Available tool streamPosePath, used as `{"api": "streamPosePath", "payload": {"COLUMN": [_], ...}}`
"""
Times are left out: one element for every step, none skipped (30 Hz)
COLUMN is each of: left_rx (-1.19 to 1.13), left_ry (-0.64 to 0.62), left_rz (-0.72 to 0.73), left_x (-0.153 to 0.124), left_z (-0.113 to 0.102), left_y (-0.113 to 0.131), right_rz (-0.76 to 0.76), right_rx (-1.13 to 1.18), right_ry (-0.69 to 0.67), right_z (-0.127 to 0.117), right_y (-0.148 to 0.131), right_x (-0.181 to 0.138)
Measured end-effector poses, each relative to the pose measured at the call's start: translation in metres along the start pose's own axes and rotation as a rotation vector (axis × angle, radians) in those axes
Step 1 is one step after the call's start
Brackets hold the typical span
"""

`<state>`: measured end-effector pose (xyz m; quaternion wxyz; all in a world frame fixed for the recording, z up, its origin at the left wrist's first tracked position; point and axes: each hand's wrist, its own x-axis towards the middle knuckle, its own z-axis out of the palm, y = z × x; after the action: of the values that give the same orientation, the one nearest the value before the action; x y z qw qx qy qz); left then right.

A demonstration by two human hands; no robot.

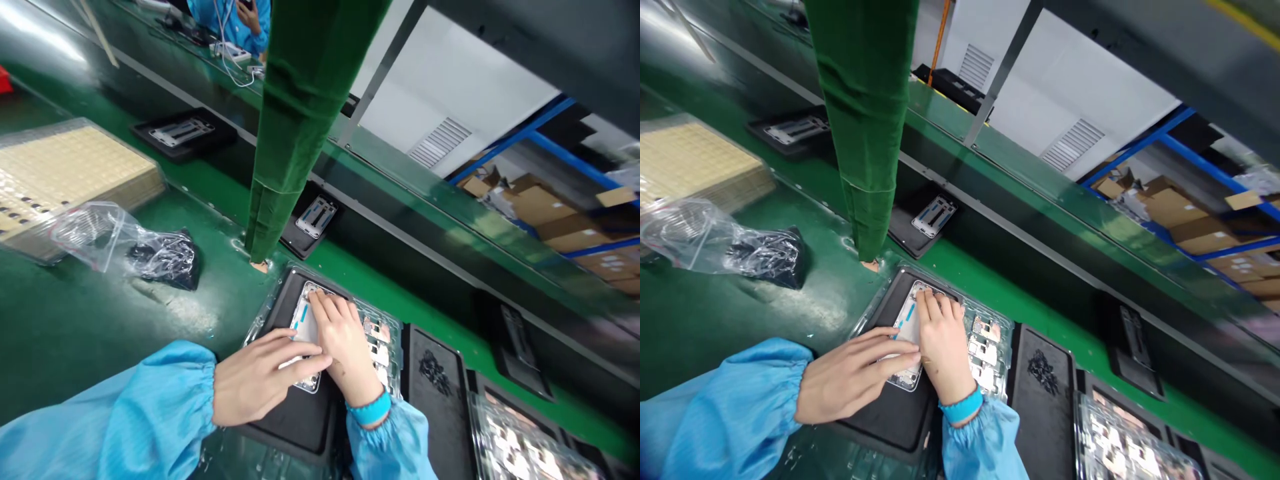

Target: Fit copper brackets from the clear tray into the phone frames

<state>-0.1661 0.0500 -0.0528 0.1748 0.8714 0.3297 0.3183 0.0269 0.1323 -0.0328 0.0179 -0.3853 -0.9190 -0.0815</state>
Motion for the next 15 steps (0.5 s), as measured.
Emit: {"api": "streamPosePath", "payload": {"left_rx": [-0.002,-0.005,-0.008,-0.013,-0.019,-0.025,-0.028,-0.024,-0.011,0.012,0.046,0.087,0.129,0.165,0.193], "left_ry": [0.005,0.007,0.009,0.008,0.009,0.009,0.012,0.02,0.032,0.044,0.059,0.07,0.079,0.084,0.085], "left_rz": [-0.004,-0.009,-0.015,-0.025,-0.037,-0.051,-0.063,-0.078,-0.093,-0.115,-0.147,-0.194,-0.251,-0.308,-0.357], "left_x": [-0.001,-0.001,-0.002,-0.002,-0.003,-0.003,-0.003,-0.003,-0.003,-0.003,-0.003,-0.002,-0.002,-0.002,-0.002], "left_z": [0.001,0.003,0.004,0.006,0.007,0.008,0.008,0.008,0.008,0.007,0.006,0.005,0.004,0.004,0.003], "left_y": [0.0,-0.001,-0.001,-0.001,-0.001,-0.001,-0.001,0.0,0.0,0.001,0.002,0.002,0.003,0.003,0.003], "right_rz": [0.01,0.017,0.024,0.026,0.03,0.036,0.042,0.049,0.059,0.072,0.086,0.097,0.108,0.119,0.129], "right_rx": [-0.005,-0.007,-0.002,0.014,0.042,0.079,0.122,0.167,0.211,0.253,0.293,0.334,0.377,0.421,0.462], "right_ry": [-0.013,-0.017,-0.017,-0.018,-0.019,-0.018,-0.015,-0.008,0.005,0.026,0.049,0.07,0.086,0.098,0.106], "right_z": [-0.001,-0.003,-0.003,-0.004,-0.004,-0.004,-0.004,-0.003,-0.003,-0.003,-0.002,-0.002,-0.003,-0.003,-0.004], "right_y": [-0.002,-0.003,-0.004,-0.004,-0.003,-0.001,0.002,0.005,0.008,0.011,0.014,0.017,0.02,0.022,0.024], "right_x": [0.0,-0.001,-0.001,-0.001,-0.001,-0.002,-0.002,-0.002,-0.001,-0.001,-0.001,-0.001,-0.001,-0.001,-0.001]}}
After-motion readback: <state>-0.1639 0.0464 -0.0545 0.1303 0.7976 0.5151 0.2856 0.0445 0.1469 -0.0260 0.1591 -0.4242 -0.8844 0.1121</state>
